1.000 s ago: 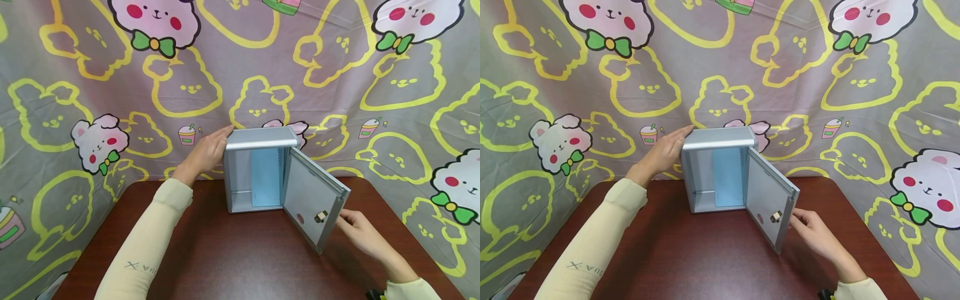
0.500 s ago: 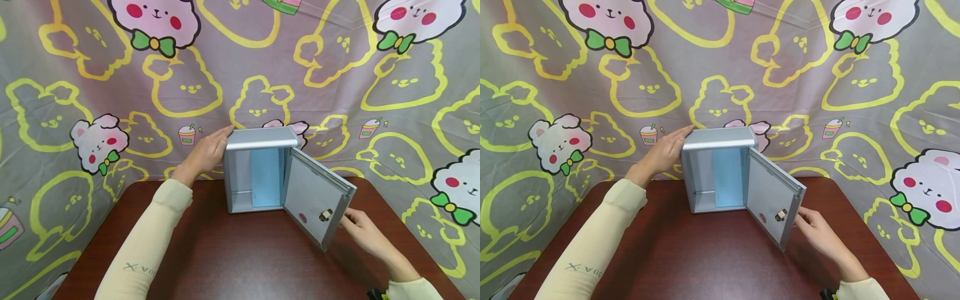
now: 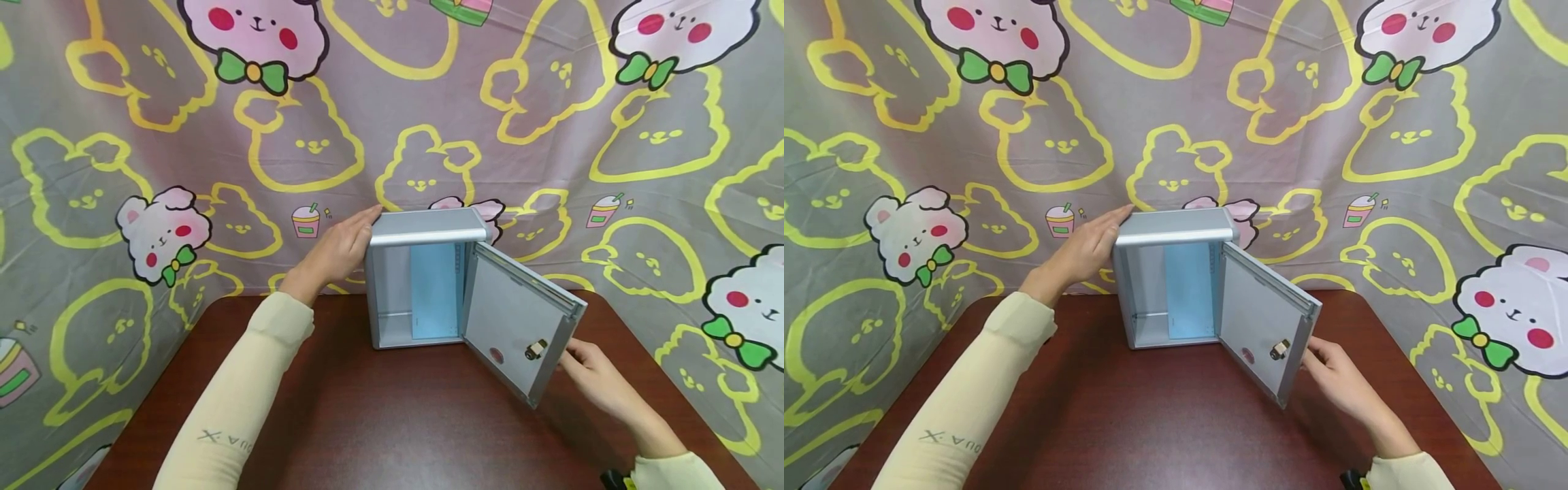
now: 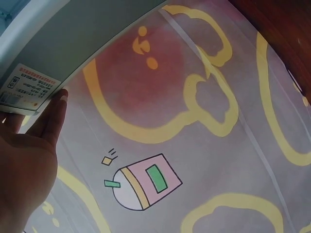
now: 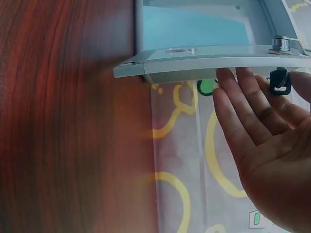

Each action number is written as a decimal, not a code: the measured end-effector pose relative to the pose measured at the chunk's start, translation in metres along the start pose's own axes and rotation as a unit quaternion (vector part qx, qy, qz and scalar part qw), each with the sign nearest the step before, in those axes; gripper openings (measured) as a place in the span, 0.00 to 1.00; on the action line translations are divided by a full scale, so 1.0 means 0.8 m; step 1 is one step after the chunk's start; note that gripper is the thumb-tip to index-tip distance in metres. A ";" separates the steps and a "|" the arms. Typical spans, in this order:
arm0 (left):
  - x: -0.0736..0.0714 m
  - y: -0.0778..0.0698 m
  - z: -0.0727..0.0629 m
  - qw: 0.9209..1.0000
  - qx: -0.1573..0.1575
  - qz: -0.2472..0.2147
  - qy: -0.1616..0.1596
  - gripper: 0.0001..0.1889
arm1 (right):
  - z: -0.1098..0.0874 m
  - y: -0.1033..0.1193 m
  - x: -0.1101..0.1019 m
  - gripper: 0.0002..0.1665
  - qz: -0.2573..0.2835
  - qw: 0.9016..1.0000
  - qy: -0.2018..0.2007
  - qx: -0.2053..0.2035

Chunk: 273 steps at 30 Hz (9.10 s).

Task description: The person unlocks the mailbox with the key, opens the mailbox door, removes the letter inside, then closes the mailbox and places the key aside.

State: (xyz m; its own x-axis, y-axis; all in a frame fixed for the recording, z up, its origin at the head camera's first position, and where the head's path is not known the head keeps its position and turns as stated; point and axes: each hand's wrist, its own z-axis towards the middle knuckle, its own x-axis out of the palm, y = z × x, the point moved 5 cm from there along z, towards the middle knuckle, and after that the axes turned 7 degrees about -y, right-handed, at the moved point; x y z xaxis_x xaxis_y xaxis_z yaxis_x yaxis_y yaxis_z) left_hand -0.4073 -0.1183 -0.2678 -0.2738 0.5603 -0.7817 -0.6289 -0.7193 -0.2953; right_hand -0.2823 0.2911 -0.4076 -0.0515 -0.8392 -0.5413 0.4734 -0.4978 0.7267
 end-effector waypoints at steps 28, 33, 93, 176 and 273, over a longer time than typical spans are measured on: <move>-0.001 0.001 -0.004 0.999 -0.008 -0.047 -0.011 0.31 | 0.004 -0.017 -0.011 0.15 -0.007 1.000 -0.015 0.022; -0.006 0.000 -0.010 0.997 -0.017 -0.061 -0.031 0.31 | 0.004 -0.021 -0.012 0.15 -0.011 1.000 -0.014 0.026; 0.140 -0.067 -0.086 0.964 -0.121 -0.219 -0.092 0.41 | 0.010 -0.026 -0.014 0.20 0.034 0.998 -0.006 0.056; 0.199 -0.057 -0.074 0.900 -0.246 -0.359 -0.030 0.30 | 0.006 -0.022 -0.011 0.21 0.009 0.998 -0.019 0.057; 0.155 -0.144 -0.177 0.990 0.052 0.022 0.131 0.26 | 0.006 -0.017 -0.013 0.20 0.013 0.998 0.001 0.053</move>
State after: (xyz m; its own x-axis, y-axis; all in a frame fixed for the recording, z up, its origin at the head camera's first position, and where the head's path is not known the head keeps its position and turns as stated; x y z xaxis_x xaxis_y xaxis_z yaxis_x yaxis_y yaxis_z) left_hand -0.2655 -0.0240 -0.4089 -0.1130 0.3946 -0.9119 -0.6954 -0.6869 -0.2111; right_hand -0.2927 0.3056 -0.4098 -0.0385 -0.8514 -0.5232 0.3783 -0.4970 0.7810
